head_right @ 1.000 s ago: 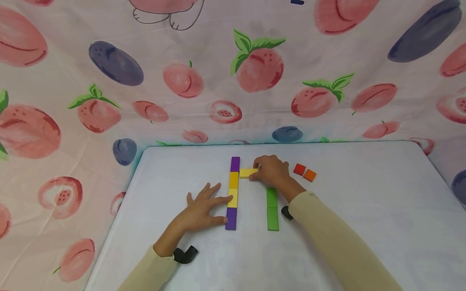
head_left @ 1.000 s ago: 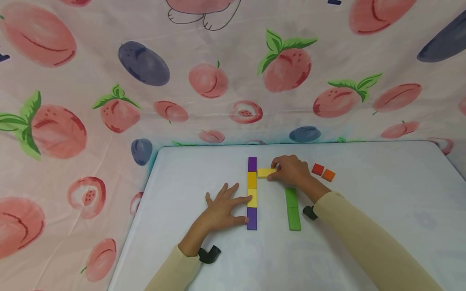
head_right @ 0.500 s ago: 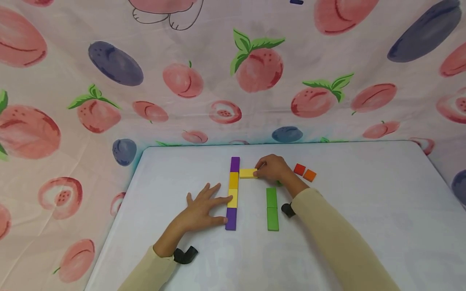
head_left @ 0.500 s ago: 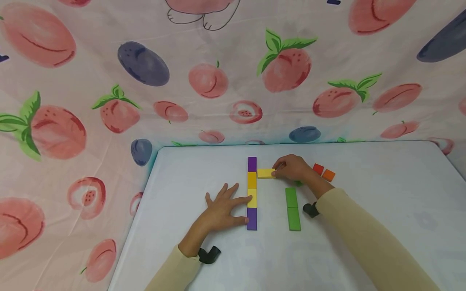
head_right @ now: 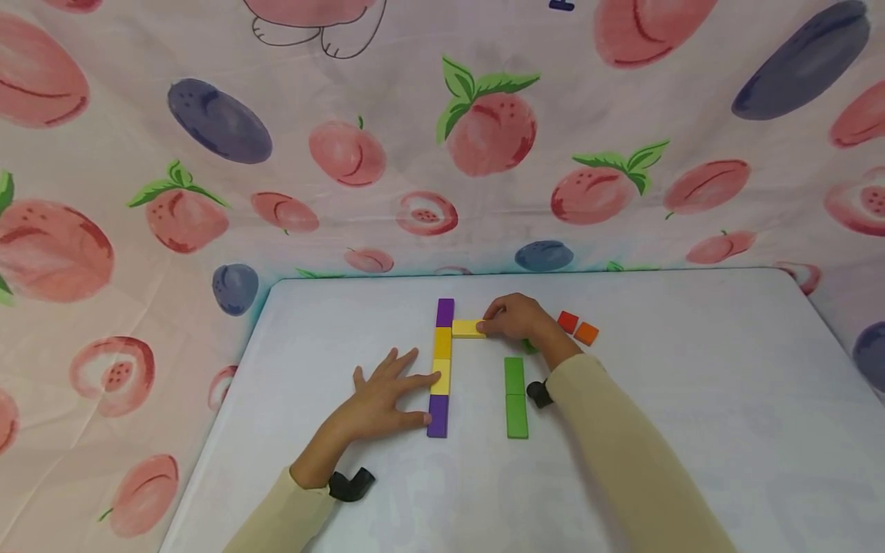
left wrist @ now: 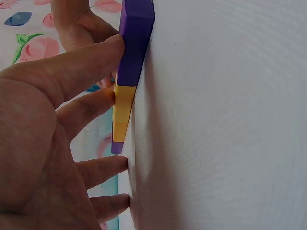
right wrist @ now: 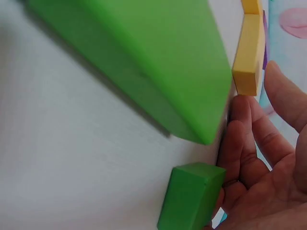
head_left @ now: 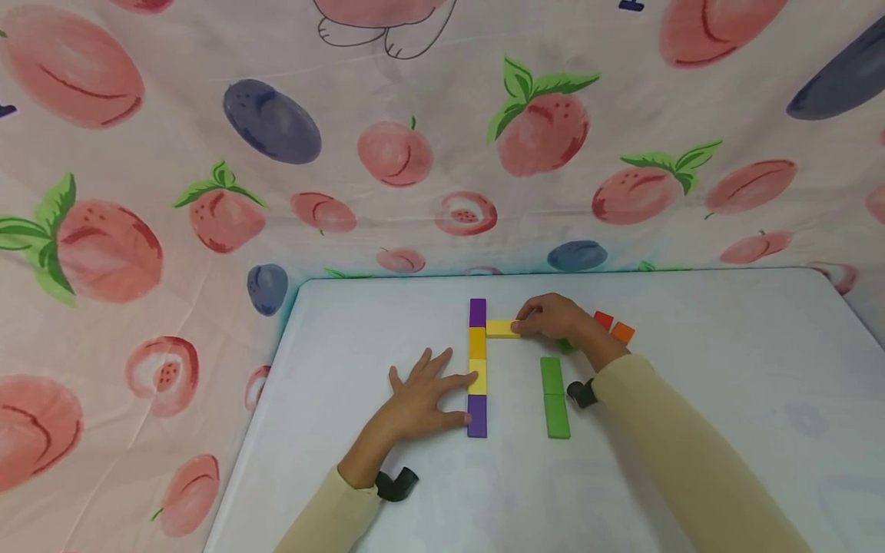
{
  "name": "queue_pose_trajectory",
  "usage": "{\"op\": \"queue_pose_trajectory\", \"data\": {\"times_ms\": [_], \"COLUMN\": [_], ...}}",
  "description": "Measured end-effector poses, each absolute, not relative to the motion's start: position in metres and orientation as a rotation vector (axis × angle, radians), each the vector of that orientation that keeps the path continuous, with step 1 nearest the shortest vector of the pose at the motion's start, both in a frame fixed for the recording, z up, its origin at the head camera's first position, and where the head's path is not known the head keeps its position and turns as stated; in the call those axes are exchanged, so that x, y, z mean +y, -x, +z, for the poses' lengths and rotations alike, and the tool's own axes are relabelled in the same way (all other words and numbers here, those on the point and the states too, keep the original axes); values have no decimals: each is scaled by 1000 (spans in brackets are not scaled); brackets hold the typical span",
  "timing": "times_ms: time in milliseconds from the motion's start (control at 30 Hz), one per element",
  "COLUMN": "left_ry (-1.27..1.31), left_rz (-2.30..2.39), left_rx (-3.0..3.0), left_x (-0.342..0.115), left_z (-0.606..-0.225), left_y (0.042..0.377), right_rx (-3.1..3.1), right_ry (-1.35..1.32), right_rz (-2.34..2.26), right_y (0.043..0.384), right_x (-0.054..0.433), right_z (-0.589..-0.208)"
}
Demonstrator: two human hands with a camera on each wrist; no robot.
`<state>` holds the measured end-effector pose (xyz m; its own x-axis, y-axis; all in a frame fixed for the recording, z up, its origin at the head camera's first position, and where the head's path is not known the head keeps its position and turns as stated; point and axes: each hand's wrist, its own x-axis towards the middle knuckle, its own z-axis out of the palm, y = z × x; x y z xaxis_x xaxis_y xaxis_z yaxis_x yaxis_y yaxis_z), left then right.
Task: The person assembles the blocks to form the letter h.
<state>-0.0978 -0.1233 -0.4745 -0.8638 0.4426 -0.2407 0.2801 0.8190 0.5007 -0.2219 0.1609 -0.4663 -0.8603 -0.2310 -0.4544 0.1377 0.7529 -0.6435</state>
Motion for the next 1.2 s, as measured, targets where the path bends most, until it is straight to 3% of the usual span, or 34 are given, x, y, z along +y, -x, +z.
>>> {"op": "queue_pose_trajectory", "data": {"times_ms": [1200], "left_ry": [-533], "left_rz": [640], "left_rx": [2655], "left_x": [-123], "left_z": [-473], "left_y": [98], "right_rx": [2376], "right_ry": [36], "right_rz": [-970], "right_y": [224], "right_x": [162], "right_z": [-464]}}
